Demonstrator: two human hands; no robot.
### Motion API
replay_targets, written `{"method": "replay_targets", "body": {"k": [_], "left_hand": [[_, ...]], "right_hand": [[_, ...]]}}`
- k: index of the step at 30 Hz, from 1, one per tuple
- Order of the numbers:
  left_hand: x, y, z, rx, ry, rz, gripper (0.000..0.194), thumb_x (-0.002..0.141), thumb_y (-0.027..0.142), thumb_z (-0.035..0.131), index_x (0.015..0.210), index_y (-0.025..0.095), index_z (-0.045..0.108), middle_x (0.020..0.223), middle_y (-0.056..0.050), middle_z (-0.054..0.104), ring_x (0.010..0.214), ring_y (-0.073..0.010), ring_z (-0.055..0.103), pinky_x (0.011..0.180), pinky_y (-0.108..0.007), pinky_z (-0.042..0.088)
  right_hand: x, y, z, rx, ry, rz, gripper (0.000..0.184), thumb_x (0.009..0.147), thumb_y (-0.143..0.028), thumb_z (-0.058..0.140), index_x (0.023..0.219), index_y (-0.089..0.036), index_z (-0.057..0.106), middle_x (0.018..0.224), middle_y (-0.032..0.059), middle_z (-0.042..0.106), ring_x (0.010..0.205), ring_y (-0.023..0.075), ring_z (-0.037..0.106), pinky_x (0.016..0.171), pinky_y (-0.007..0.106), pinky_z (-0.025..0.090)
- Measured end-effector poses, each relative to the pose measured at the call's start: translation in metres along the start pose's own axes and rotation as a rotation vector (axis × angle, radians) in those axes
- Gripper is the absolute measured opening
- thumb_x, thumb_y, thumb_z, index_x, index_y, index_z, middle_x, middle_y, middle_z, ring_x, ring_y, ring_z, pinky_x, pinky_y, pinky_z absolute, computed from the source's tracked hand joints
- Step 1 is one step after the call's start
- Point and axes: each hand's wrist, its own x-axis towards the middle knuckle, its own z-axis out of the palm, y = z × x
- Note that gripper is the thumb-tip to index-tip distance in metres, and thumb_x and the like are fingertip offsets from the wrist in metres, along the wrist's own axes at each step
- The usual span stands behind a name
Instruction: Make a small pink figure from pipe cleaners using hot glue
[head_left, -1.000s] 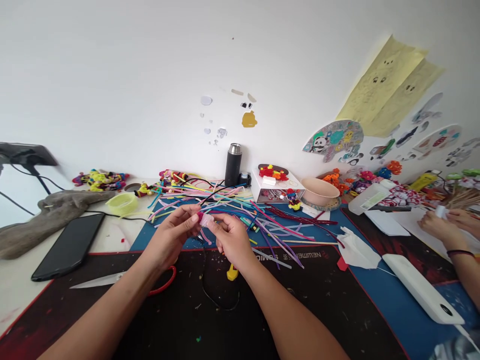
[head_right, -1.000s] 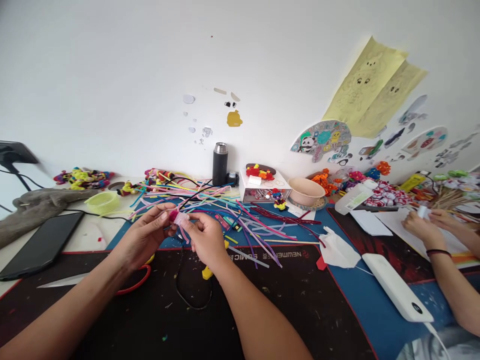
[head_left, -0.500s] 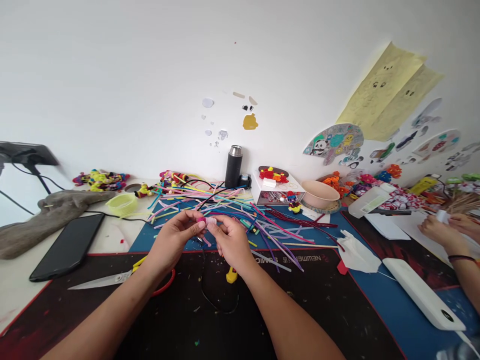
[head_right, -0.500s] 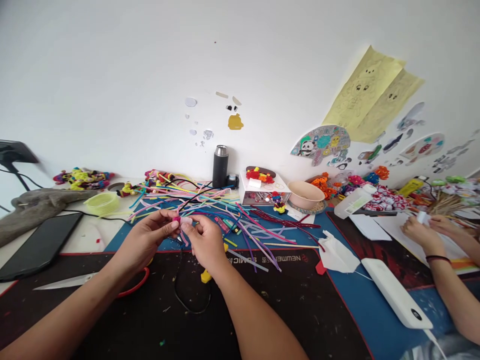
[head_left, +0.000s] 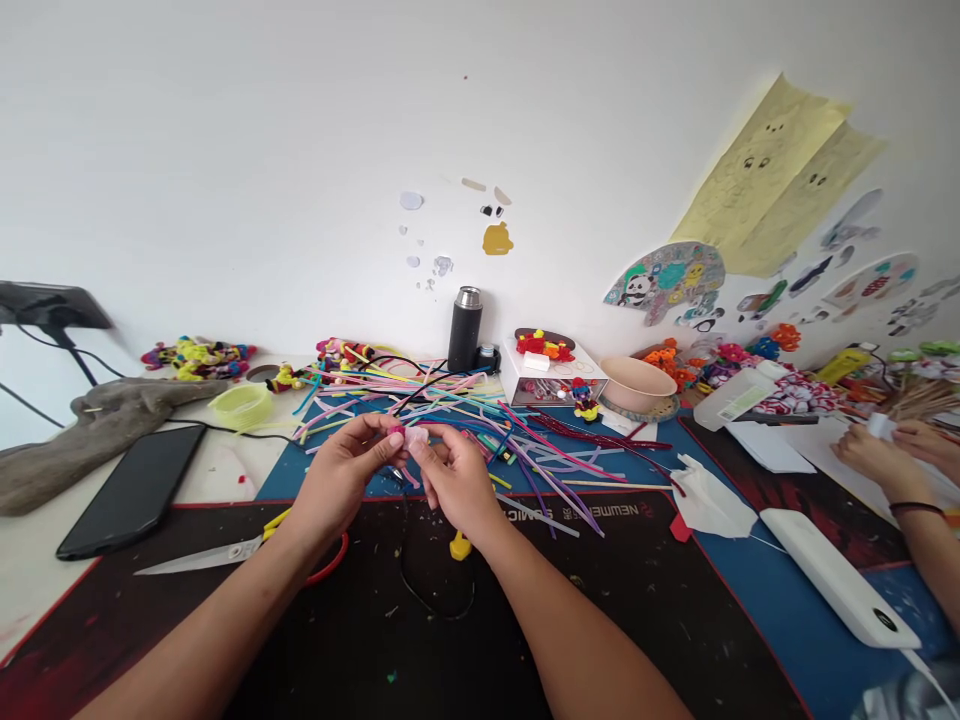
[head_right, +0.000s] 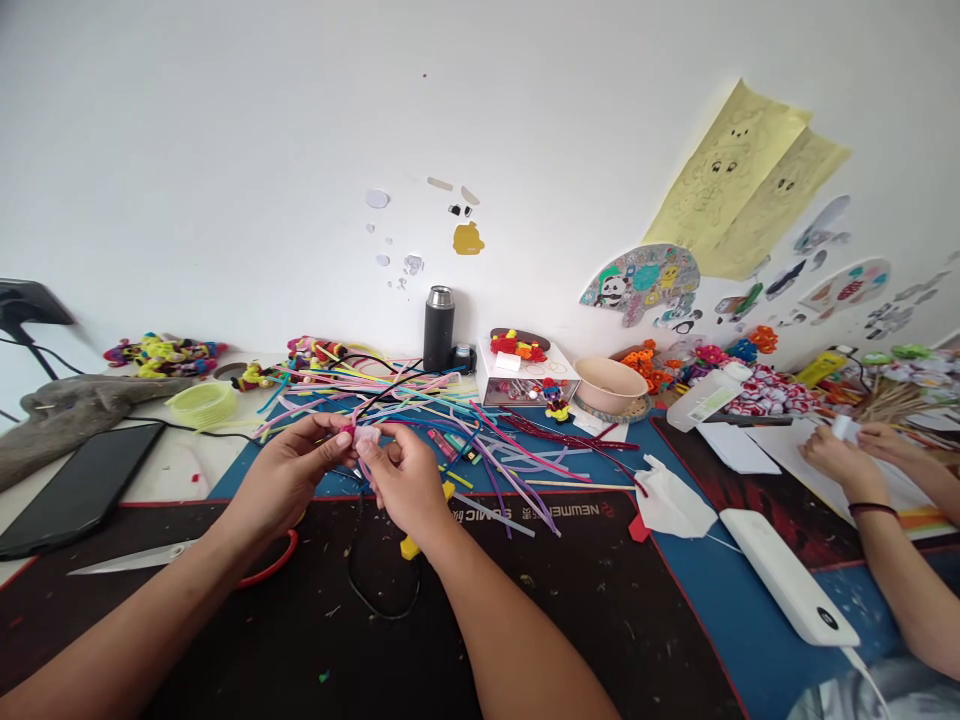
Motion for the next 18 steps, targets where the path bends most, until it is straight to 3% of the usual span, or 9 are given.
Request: {"method": "replay_targets", "body": {"k": [13,18], "left_hand": [[-0.0024,0.0011,0.0037,-0.05,0.009,-0.015,0.041,0.065,0.046,0.103,0.088,0.019,0.081,0.092,-0.003,0.072,0.078,-0.0167,0.065,0.071,-0.028,0.058],[-0.0018,0.0005,-0.0005,0.033,-0.013,0.028,0.04,0.073,0.049,0.098,0.098,0.021,0.082,0.097,-0.005,0.076,0.083,-0.0199,0.068,0.078,-0.031,0.058]], "right_hand": [[0.0011,0.0049,-0.0025,-0.163,0.071,-0.083,0.045,0.098,-0.063,0.067,0.104,-0.02,0.074,0.053,-0.0077,0.046,0.042,0.0108,0.04,0.044,0.026,0.026],[0.0001,0.003,0.0004,-0.048,0.026,-0.014,0.053,0.094,-0.069,0.069,0.112,-0.019,0.067,0.056,-0.0089,0.052,0.039,0.0101,0.043,0.042,0.024,0.03]]}}
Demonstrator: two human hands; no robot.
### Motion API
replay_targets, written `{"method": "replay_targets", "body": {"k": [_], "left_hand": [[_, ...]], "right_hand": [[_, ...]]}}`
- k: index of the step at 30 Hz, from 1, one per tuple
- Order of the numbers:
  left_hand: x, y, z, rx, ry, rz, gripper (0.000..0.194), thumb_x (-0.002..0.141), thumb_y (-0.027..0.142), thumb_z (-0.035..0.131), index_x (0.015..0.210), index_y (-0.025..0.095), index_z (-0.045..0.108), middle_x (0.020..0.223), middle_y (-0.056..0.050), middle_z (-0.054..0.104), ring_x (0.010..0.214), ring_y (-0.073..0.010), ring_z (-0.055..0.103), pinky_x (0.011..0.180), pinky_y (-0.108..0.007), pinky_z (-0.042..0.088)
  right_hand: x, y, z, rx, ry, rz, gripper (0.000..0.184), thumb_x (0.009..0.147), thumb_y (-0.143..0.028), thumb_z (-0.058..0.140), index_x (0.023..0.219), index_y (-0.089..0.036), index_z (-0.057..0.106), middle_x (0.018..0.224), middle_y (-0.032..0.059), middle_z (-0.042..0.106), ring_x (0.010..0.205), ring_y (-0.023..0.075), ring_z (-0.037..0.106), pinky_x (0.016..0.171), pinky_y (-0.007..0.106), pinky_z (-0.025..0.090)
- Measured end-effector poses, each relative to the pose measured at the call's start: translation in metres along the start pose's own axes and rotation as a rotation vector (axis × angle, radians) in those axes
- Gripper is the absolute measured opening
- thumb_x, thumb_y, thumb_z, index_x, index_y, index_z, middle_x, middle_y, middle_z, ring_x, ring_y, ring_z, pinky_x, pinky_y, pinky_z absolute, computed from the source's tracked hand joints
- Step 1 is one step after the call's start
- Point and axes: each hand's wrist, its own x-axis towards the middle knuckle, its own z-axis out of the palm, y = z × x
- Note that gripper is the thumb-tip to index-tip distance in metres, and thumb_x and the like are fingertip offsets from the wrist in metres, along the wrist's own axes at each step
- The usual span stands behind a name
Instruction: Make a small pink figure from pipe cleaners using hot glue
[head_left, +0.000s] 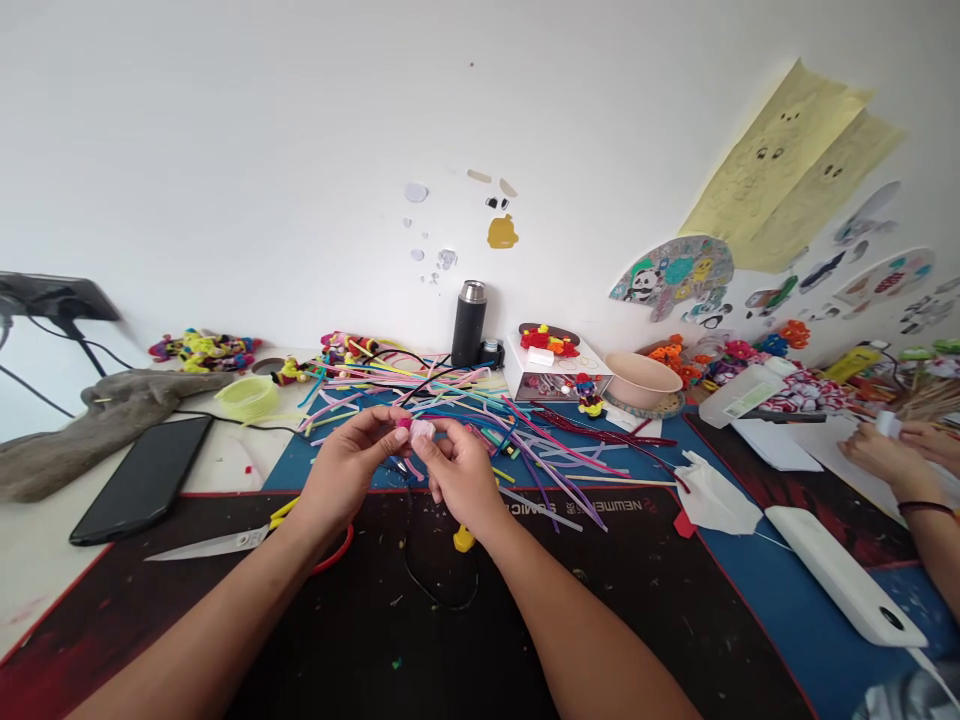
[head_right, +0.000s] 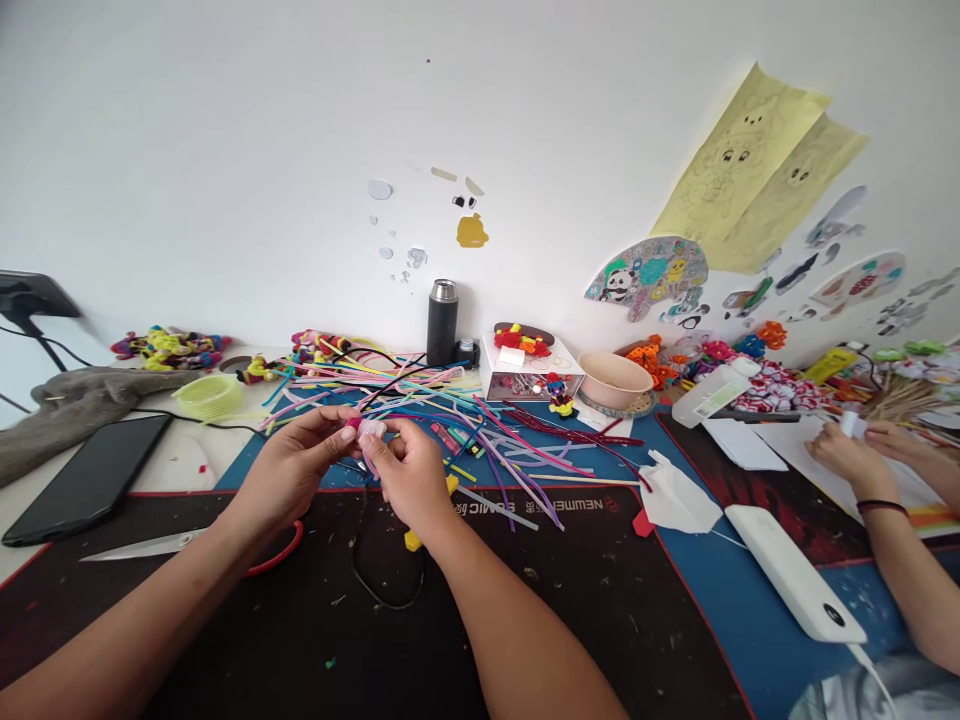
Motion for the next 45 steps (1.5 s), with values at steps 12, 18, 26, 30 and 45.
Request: {"method": "replay_targets", "body": {"k": [12,18,26,30,45], "left_hand": [[0.002,0.005,-0.007,0.217,0.033,0.073,0.045,0.072,0.056,0.095,0.103,0.024,0.086,0.104,-0.009,0.082,0.101,-0.0307,0.073,0.092,-0.04,0.058],[0.0,0.008,-0.005,0.244,-0.016,0.067,0.044,0.074,0.059,0.094,0.101,0.025,0.086,0.106,-0.009,0.083,0.103,-0.0316,0.074,0.095,-0.041,0.058],[0.001,-0.002,-0.005,0.142,-0.011,0.017,0.048,0.074,0.052,0.096,0.112,0.025,0.084,0.111,-0.009,0.082,0.106,-0.0299,0.073,0.095,-0.039,0.057],[0.001,-0.005,-0.005,0.128,-0.009,-0.004,0.048,0.076,0.052,0.095,0.114,0.025,0.083,0.113,-0.008,0.081,0.106,-0.0282,0.073,0.095,-0.037,0.056],[0.004,0.0,-0.006,0.213,0.064,0.029,0.049,0.072,0.061,0.094,0.105,0.026,0.086,0.109,-0.008,0.083,0.107,-0.0314,0.072,0.097,-0.041,0.054]], "right_hand": [[-0.002,0.005,0.002,-0.076,-0.026,-0.041,0.045,0.1,-0.066,0.064,0.112,-0.023,0.07,0.057,-0.0069,0.053,0.041,0.0122,0.047,0.044,0.026,0.032],[-0.004,0.003,0.001,-0.243,0.027,-0.1,0.041,0.1,-0.063,0.066,0.113,-0.025,0.071,0.062,-0.0035,0.055,0.051,0.0148,0.045,0.051,0.027,0.028],[-0.002,-0.003,-0.005,-0.358,0.033,-0.186,0.035,0.103,-0.057,0.063,0.097,-0.025,0.074,0.061,-0.0043,0.048,0.055,0.0151,0.04,0.057,0.029,0.023],[-0.001,-0.001,-0.005,-0.353,0.04,-0.186,0.033,0.102,-0.055,0.064,0.099,-0.024,0.076,0.061,-0.0043,0.05,0.055,0.0148,0.04,0.056,0.029,0.024],[-0.003,0.007,-0.001,-0.223,-0.051,-0.084,0.05,0.105,-0.065,0.056,0.13,-0.026,0.073,0.061,-0.0018,0.059,0.05,0.0165,0.052,0.05,0.028,0.036]]}}
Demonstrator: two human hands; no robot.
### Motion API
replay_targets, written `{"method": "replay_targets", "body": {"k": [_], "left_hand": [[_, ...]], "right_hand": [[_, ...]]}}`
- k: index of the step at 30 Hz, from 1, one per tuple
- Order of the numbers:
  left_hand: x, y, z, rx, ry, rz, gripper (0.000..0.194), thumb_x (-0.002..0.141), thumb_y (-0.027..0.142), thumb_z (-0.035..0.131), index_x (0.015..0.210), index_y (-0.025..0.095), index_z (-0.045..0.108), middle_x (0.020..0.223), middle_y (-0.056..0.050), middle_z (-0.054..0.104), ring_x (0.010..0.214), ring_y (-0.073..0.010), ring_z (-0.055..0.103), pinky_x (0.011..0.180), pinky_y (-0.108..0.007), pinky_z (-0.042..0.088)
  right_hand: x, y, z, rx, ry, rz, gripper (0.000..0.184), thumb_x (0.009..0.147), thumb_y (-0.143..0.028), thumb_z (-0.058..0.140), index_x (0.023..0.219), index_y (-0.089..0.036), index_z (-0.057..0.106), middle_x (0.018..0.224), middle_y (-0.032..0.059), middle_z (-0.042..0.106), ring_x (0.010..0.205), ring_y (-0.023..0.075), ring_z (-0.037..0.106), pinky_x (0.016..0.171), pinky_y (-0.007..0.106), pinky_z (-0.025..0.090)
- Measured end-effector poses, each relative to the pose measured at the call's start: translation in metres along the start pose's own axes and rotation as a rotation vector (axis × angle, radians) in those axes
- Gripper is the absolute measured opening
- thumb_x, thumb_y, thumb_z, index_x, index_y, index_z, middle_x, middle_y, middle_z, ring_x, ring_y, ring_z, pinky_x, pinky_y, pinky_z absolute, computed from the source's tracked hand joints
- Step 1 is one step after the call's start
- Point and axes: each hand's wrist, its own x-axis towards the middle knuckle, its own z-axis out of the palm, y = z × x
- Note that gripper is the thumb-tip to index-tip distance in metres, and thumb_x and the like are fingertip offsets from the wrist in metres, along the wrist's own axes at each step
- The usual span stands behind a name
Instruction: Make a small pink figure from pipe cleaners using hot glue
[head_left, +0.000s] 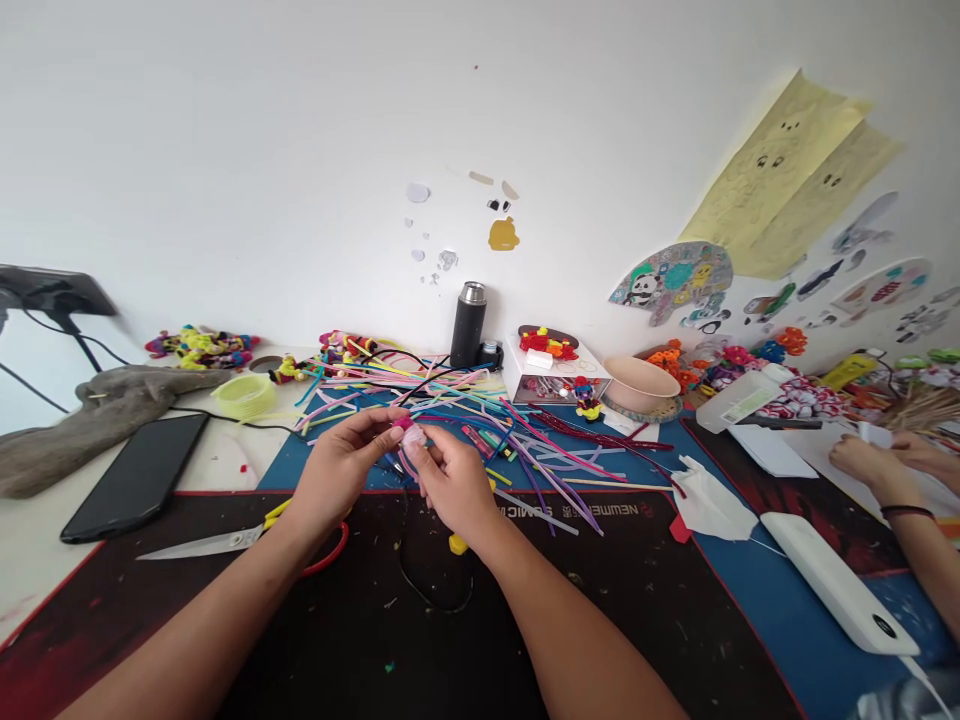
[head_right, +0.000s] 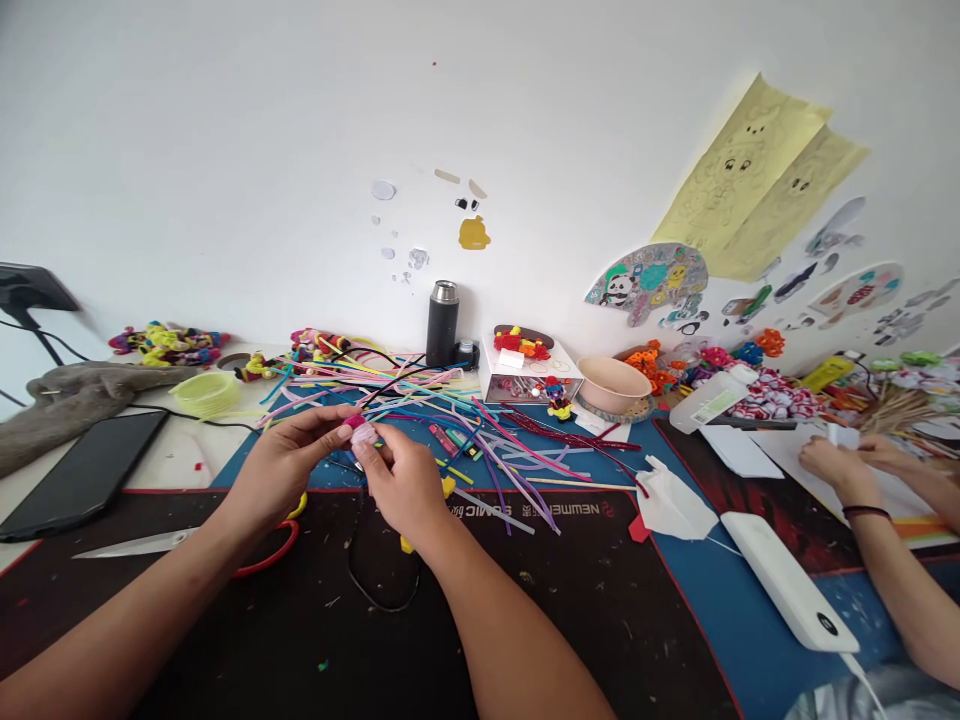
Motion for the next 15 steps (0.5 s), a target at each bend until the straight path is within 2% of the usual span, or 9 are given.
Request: {"method": "replay_targets", "body": {"k": [6,8,11,15], "left_hand": [[-0.002,0.005,-0.001,0.056,-0.009,0.025,0.05,0.074,0.063,0.091,0.107,0.025,0.086,0.111,-0.008,0.083,0.108,-0.0313,0.072,0.1,-0.041,0.055],[-0.003,0.008,-0.002,0.083,-0.023,0.034,0.05,0.075,0.063,0.091,0.106,0.024,0.086,0.11,-0.008,0.083,0.108,-0.0315,0.073,0.1,-0.042,0.056],[-0.004,0.011,-0.002,0.106,-0.048,0.043,0.048,0.075,0.064,0.09,0.103,0.025,0.087,0.109,-0.009,0.084,0.109,-0.0334,0.074,0.101,-0.043,0.057],[-0.004,0.011,-0.001,0.113,-0.079,0.051,0.048,0.075,0.065,0.09,0.103,0.027,0.088,0.111,-0.009,0.085,0.112,-0.036,0.074,0.102,-0.046,0.057]], "right_hand": [[0.001,-0.009,-0.002,0.175,-0.037,0.056,0.061,0.099,-0.073,0.059,0.128,-0.02,0.072,0.056,-0.0064,0.056,0.041,0.0116,0.047,0.044,0.025,0.035],[0.003,-0.011,-0.003,0.262,-0.028,0.077,0.062,0.096,-0.077,0.06,0.11,-0.018,0.072,0.053,-0.0066,0.055,0.038,0.0104,0.046,0.042,0.024,0.033],[0.006,-0.01,-0.005,0.367,-0.016,0.106,0.06,0.092,-0.079,0.062,0.08,-0.021,0.061,0.051,-0.0056,0.055,0.037,0.0091,0.046,0.039,0.023,0.03],[0.008,-0.006,-0.006,0.484,-0.072,0.18,0.055,0.088,-0.076,0.07,0.085,-0.022,0.061,0.05,-0.0074,0.055,0.036,0.0093,0.046,0.038,0.022,0.028]]}}
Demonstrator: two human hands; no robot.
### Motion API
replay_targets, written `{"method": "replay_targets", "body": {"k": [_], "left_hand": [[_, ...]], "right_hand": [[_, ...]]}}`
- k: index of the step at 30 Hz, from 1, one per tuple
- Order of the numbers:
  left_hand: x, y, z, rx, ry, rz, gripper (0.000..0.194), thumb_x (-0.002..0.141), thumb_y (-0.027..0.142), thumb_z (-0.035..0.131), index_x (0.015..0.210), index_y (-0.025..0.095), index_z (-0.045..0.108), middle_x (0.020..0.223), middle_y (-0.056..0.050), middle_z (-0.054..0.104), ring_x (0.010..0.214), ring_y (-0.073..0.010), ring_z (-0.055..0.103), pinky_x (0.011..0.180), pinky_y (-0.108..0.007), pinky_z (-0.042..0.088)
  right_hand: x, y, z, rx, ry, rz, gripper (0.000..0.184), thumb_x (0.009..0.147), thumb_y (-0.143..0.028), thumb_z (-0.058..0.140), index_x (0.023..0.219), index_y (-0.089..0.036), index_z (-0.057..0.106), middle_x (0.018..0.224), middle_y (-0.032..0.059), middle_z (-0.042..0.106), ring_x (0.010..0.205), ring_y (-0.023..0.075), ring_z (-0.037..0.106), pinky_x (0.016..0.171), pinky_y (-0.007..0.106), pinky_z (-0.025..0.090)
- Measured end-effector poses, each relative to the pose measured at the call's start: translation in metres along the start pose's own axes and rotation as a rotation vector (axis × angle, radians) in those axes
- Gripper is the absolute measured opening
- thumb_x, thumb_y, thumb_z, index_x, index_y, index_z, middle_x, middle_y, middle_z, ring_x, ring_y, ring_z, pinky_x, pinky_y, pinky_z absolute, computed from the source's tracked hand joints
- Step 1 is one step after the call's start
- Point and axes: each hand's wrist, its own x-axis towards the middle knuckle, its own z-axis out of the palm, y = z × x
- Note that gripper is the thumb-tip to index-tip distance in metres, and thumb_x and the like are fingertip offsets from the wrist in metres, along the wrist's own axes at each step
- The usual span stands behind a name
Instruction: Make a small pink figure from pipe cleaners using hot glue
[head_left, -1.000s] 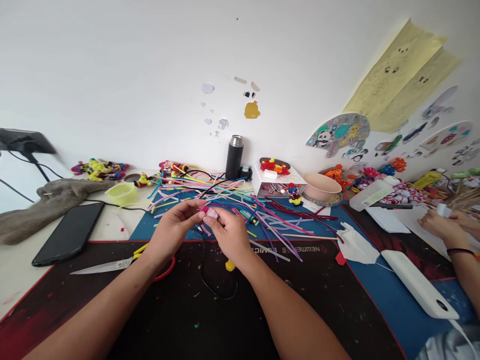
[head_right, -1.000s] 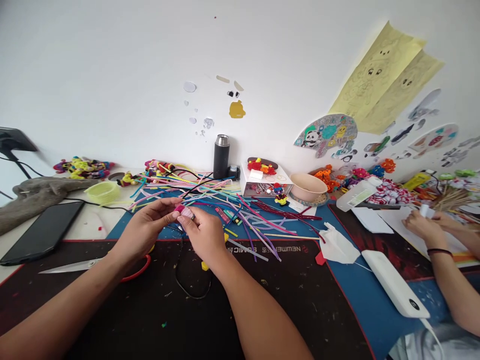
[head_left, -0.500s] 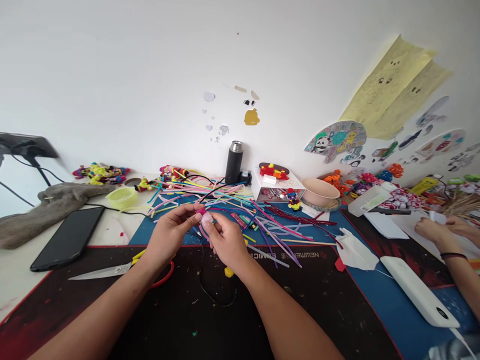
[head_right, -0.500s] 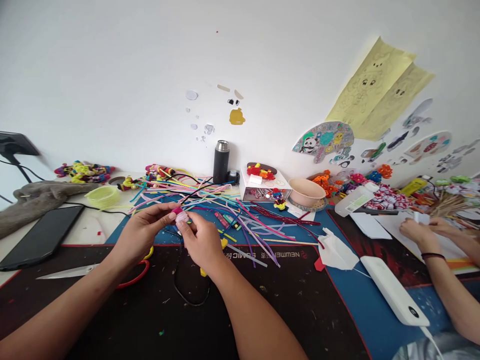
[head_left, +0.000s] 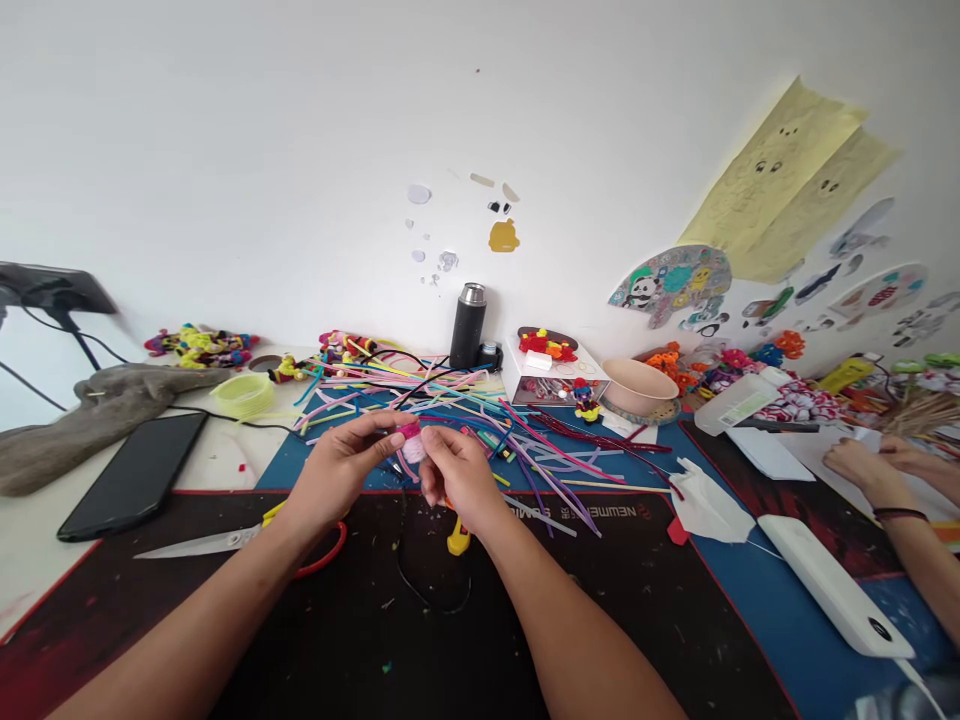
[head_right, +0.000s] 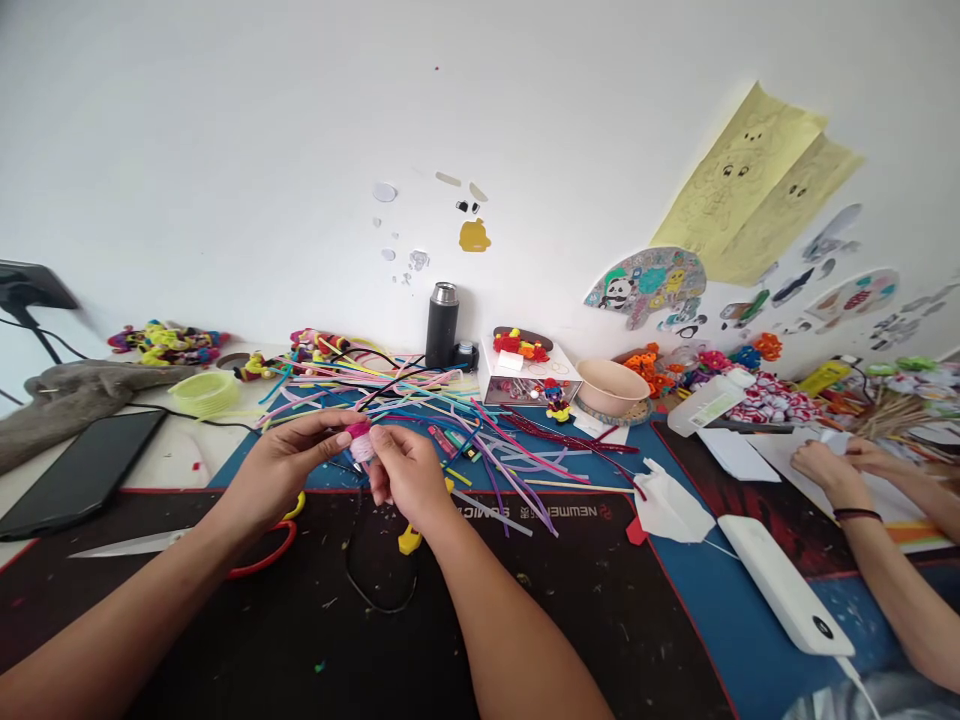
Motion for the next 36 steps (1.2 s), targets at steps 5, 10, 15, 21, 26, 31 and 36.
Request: {"method": "replay_targets", "body": {"k": [5,10,15,21,26,31,36], "left_hand": [[-0.0019,-0.001,0.0016,-0.074,-0.012,-0.038,0.045,0.077,0.061,0.09,0.107,0.028,0.088,0.118,-0.01,0.085,0.119,-0.0369,0.073,0.105,-0.047,0.056],[-0.0026,-0.0056,0.0011,-0.171,-0.125,-0.083,0.05,0.079,0.052,0.093,0.122,0.029,0.084,0.132,-0.009,0.08,0.129,-0.0358,0.068,0.109,-0.045,0.053],[-0.0027,-0.0079,0.0043,-0.256,-0.173,-0.091,0.047,0.081,0.044,0.093,0.124,0.026,0.082,0.123,-0.01,0.081,0.111,-0.0304,0.073,0.094,-0.04,0.06],[-0.0046,-0.0004,0.0092,-0.312,-0.157,-0.119,0.05,0.08,0.043,0.094,0.125,0.025,0.082,0.117,-0.01,0.082,0.098,-0.0273,0.074,0.079,-0.036,0.062],[-0.005,0.0013,0.0087,-0.264,-0.145,-0.107,0.048,0.081,0.044,0.093,0.124,0.026,0.083,0.12,-0.01,0.082,0.101,-0.0276,0.073,0.078,-0.034,0.061],[-0.0048,-0.0025,0.0075,-0.279,-0.163,-0.113,0.049,0.083,0.043,0.092,0.128,0.026,0.082,0.121,-0.01,0.082,0.098,-0.0265,0.074,0.081,-0.035,0.062],[-0.0071,-0.0063,0.0082,-0.282,-0.153,-0.119,0.051,0.083,0.043,0.092,0.131,0.027,0.08,0.122,-0.009,0.083,0.106,-0.029,0.076,0.088,-0.038,0.064]], "right_hand": [[-0.002,-0.0019,0.0019,0.094,-0.014,0.041,0.055,0.084,-0.074,0.077,0.081,-0.021,0.061,0.05,-0.0074,0.054,0.037,0.0089,0.046,0.038,0.022,0.027],[0.0002,-0.0043,0.002,0.23,0.013,0.04,0.057,0.079,-0.072,0.082,0.072,-0.021,0.057,0.049,-0.0087,0.047,0.037,0.0074,0.04,0.036,0.022,0.021],[0.0022,-0.006,0.0006,0.282,0.027,0.043,0.057,0.078,-0.069,0.085,0.07,-0.021,0.054,0.049,-0.0093,0.046,0.037,0.0065,0.039,0.037,0.022,0.018],[0.0004,-0.0057,0.0028,0.28,0.03,0.048,0.06,0.077,-0.071,0.085,0.068,-0.021,0.052,0.048,-0.0092,0.046,0.037,0.0067,0.04,0.037,0.022,0.019],[-0.0007,-0.0068,0.0045,0.3,0.024,0.061,0.061,0.075,-0.072,0.086,0.069,-0.021,0.053,0.046,-0.0102,0.043,0.036,0.0067,0.038,0.037,0.022,0.017],[0.0005,-0.0052,0.0048,0.3,0.024,0.056,0.062,0.076,-0.073,0.085,0.07,-0.021,0.052,0.047,-0.0107,0.042,0.036,0.0063,0.037,0.037,0.022,0.017],[0.0011,-0.0032,0.0043,0.297,0.035,0.054,0.062,0.075,-0.073,0.086,0.07,-0.022,0.052,0.047,-0.0114,0.041,0.036,0.0063,0.036,0.037,0.022,0.018]]}}
